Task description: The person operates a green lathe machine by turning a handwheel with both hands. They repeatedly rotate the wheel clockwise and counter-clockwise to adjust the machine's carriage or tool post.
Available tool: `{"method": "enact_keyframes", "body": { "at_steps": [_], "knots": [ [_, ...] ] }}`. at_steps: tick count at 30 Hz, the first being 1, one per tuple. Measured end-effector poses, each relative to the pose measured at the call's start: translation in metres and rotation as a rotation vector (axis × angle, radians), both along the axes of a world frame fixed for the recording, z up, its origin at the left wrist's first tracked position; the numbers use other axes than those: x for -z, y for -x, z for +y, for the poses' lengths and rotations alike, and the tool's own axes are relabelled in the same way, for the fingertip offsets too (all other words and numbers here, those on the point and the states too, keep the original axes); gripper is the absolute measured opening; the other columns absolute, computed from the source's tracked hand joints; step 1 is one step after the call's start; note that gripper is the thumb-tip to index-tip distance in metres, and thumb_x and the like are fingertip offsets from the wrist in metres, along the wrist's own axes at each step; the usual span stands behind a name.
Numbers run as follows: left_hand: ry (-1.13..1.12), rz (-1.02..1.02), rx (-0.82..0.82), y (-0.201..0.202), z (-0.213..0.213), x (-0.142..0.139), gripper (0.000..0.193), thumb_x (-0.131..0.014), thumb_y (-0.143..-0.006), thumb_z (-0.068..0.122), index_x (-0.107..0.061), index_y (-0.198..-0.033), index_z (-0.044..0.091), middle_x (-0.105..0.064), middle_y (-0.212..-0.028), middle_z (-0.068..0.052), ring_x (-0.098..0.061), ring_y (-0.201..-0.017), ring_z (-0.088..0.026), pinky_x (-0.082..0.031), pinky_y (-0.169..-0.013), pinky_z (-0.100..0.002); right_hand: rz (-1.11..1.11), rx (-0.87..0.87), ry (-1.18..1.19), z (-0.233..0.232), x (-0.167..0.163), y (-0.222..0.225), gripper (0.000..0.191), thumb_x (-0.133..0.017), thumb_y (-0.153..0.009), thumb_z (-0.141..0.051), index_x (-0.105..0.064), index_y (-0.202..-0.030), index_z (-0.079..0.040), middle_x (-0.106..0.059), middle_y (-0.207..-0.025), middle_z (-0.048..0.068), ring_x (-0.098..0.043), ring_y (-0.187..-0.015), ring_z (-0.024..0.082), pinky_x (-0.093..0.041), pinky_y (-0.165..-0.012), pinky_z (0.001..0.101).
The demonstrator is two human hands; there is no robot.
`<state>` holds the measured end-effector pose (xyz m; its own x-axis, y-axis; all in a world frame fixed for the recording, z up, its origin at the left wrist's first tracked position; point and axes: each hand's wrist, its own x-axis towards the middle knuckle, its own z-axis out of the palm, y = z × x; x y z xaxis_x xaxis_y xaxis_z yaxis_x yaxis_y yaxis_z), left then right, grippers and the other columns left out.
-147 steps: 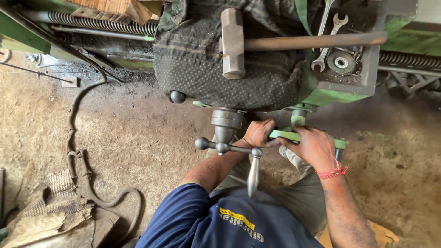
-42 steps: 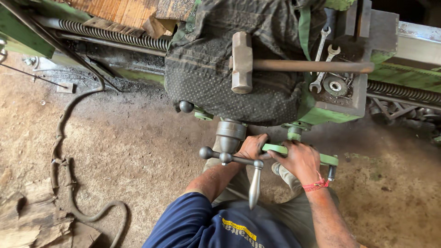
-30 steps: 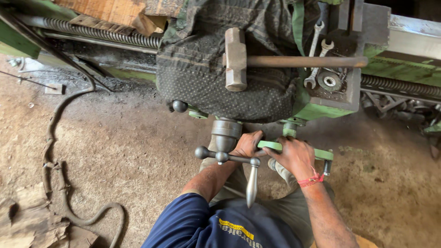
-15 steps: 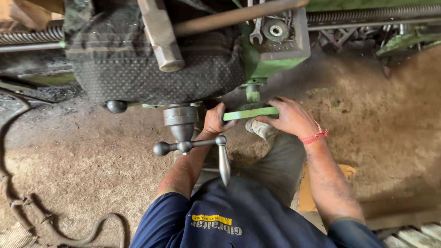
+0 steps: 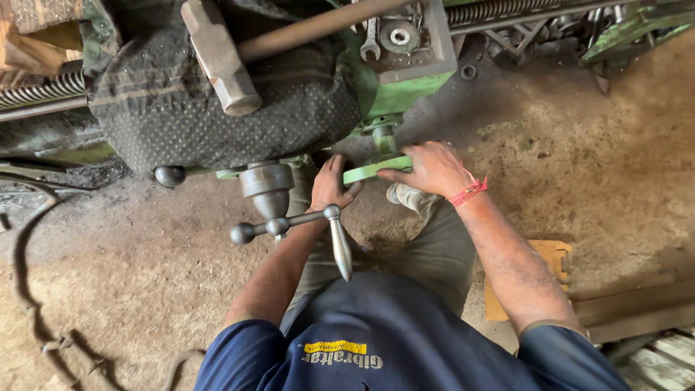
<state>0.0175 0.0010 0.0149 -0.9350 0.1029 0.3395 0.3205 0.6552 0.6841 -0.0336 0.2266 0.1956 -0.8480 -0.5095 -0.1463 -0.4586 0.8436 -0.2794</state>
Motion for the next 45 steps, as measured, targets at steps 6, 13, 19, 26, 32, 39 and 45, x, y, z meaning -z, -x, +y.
{"method": "enact_keyframes", "body": {
  "at_steps": [6,13,19,26,32,39,45],
  "knots": [
    [-0.005,-0.091,0.152,0.011,0.014,-0.038,0.044,-0.083,-0.076,0.024,-0.065,-0.112,0.006,-0.069,-0.108,-0.014,-0.065,-0.107,-0.036,-0.053,-0.093,-0.045,0.063,-0.010,-0.008,0.001,0.011,-0.004,0.068,-0.071,-0.080,-0.074,-0.073,-0.082,-0.006,-0.069,-0.072,0.020,-0.069,-0.074,0.042,-0.055,-0.072,0.0528],
    [-0.038,0.136,0.114,0.008,0.011,-0.031,0.052,-0.074,-0.067,0.011,-0.064,-0.118,0.005,-0.070,-0.109,-0.013,-0.067,-0.102,-0.035,-0.056,-0.089,-0.043,0.233,0.013,0.106,0.004,0.023,-0.014,0.065,-0.079,-0.078,-0.068,-0.075,-0.095,-0.005,-0.071,-0.088,0.018,-0.069,-0.083,0.040,-0.054,-0.077,0.0507],
    [-0.020,0.139,0.086,0.009,0.015,-0.019,0.046,-0.076,-0.068,0.013,-0.063,-0.112,0.006,-0.070,-0.099,-0.012,-0.069,-0.096,-0.035,-0.056,-0.086,-0.044,0.303,0.027,0.101,0.004,0.028,-0.021,0.065,-0.081,-0.078,-0.069,-0.075,-0.099,-0.008,-0.070,-0.100,0.013,-0.068,-0.094,0.036,-0.051,-0.084,0.0495],
    [-0.038,0.146,0.056,0.008,0.018,-0.007,0.039,-0.075,-0.070,0.014,-0.062,-0.106,0.009,-0.071,-0.096,-0.011,-0.070,-0.087,-0.034,-0.057,-0.080,-0.043,0.407,0.025,0.131,0.006,0.038,-0.026,0.071,-0.081,-0.076,-0.071,-0.075,-0.105,-0.007,-0.070,-0.108,0.013,-0.067,-0.099,0.034,-0.048,-0.088,0.0494],
    [-0.062,0.120,0.062,0.006,0.023,-0.002,0.034,-0.076,-0.074,0.014,-0.064,-0.105,0.009,-0.071,-0.095,-0.011,-0.069,-0.085,-0.035,-0.056,-0.077,-0.044,0.332,0.088,0.129,0.010,0.041,-0.028,0.074,-0.083,-0.074,-0.074,-0.075,-0.097,-0.004,-0.071,-0.102,0.014,-0.067,-0.097,0.033,-0.049,-0.088,0.0489],
    [-0.019,0.143,0.039,0.007,0.027,0.009,0.031,-0.073,-0.071,0.017,-0.062,-0.099,0.010,-0.069,-0.090,-0.013,-0.068,-0.083,-0.036,-0.056,-0.074,-0.044,0.364,0.082,0.148,0.013,0.043,-0.030,0.075,-0.085,-0.068,-0.073,-0.078,-0.101,-0.006,-0.073,-0.104,0.011,-0.066,-0.103,0.030,-0.046,-0.092,0.0488],
    [-0.021,0.172,0.045,0.008,0.033,0.017,0.027,-0.070,-0.078,0.015,-0.061,-0.103,0.009,-0.067,-0.086,-0.012,-0.069,-0.075,-0.032,-0.057,-0.069,-0.041,0.407,0.109,0.193,0.019,0.054,-0.030,0.084,-0.083,-0.066,-0.079,-0.077,-0.102,-0.003,-0.072,-0.108,0.014,-0.065,-0.104,0.031,-0.044,-0.095,0.0495]
  ]
}}
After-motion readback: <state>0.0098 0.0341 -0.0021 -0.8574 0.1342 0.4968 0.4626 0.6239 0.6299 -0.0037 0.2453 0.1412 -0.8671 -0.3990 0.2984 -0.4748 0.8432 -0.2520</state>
